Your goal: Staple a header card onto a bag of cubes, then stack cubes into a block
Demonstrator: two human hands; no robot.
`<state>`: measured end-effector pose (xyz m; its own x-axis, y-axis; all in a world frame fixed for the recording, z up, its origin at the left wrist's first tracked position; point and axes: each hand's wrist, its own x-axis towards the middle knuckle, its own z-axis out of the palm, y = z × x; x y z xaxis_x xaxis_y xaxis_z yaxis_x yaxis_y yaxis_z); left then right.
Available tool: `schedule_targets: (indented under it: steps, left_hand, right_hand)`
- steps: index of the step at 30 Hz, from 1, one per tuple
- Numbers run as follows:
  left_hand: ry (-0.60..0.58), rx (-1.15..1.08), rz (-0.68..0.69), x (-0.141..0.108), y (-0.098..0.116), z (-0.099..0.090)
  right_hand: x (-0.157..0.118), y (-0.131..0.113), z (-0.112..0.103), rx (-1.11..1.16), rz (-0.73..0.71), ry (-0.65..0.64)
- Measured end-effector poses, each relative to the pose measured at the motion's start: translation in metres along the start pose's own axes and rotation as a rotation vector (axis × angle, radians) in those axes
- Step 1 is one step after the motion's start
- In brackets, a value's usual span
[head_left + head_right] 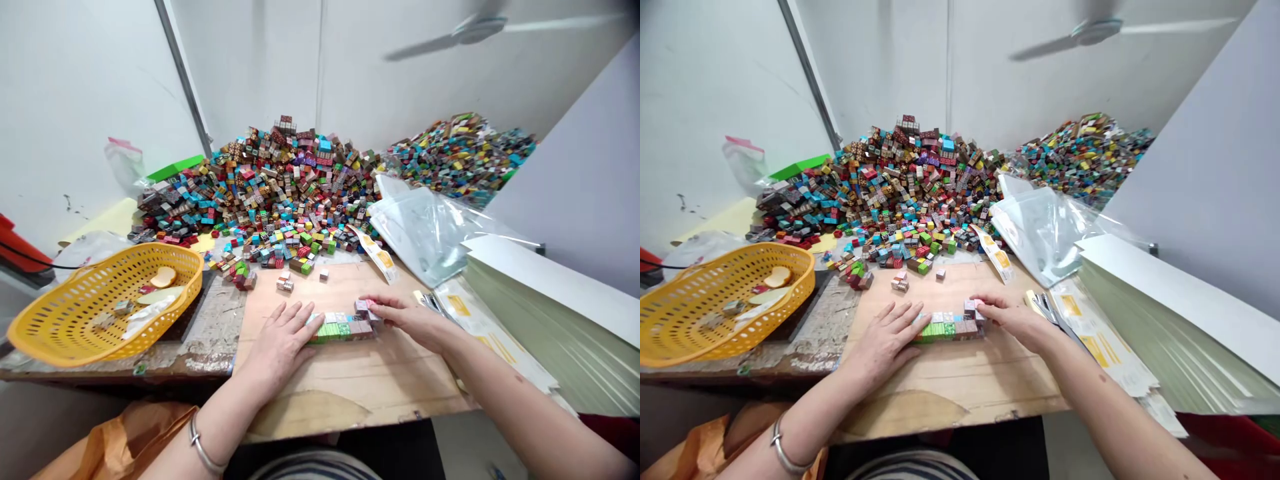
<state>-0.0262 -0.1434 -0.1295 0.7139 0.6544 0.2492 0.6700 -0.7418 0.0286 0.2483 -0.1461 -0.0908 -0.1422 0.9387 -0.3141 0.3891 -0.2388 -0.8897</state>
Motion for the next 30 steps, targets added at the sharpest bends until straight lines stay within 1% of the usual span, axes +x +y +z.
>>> schedule_targets:
  steps: [3,7,9,12,14,16,19,21,23,27,30]
  left_hand:
    - [-0.002,0.003,0.007,0.000,0.000,-0.001]
    - [-0.024,0.009,-0.003,0.000,0.002,-0.002]
    - [-0.028,0.013,-0.008,0.001,0.003,-0.003]
    - [-0.009,0.019,0.001,0.000,0.003,-0.002]
    - [0.004,0.020,0.005,-0.001,0.003,-0.001]
    - [0.006,0.018,0.002,-0.001,0.003,-0.001]
    - [0.000,0.011,-0.007,0.000,0.004,-0.002]
    - [-0.008,0.005,-0.017,0.000,0.005,-0.003]
    - [-0.014,0.004,-0.024,0.001,0.006,-0.004]
    - [0.005,0.000,-0.018,0.000,0.007,-0.005]
    - [0.017,-0.007,-0.022,-0.001,0.006,-0.005]
  right_hand:
    - [0.001,0.003,0.004,0.029,0.026,0.011]
    - [0.003,0.008,0.009,0.060,-0.056,-0.008]
    - [0.000,0.008,0.012,-0.001,-0.064,0.017]
    - [-0.010,0.005,0.017,-0.189,-0.038,0.134]
    - [-0.018,0.003,0.019,-0.303,-0.047,0.195]
    - [-0.024,0.005,0.021,-0.362,-0.058,0.208]
    - [-0.028,0.013,0.023,-0.393,-0.052,0.196]
    - [-0.029,0.020,0.025,-0.395,-0.089,0.191]
    - [-0.028,0.028,0.028,-0.391,-0.158,0.199]
    - [-0.027,0.043,0.031,-0.398,-0.240,0.240]
    - [-0.025,0.041,0.029,-0.466,-0.264,0.287]
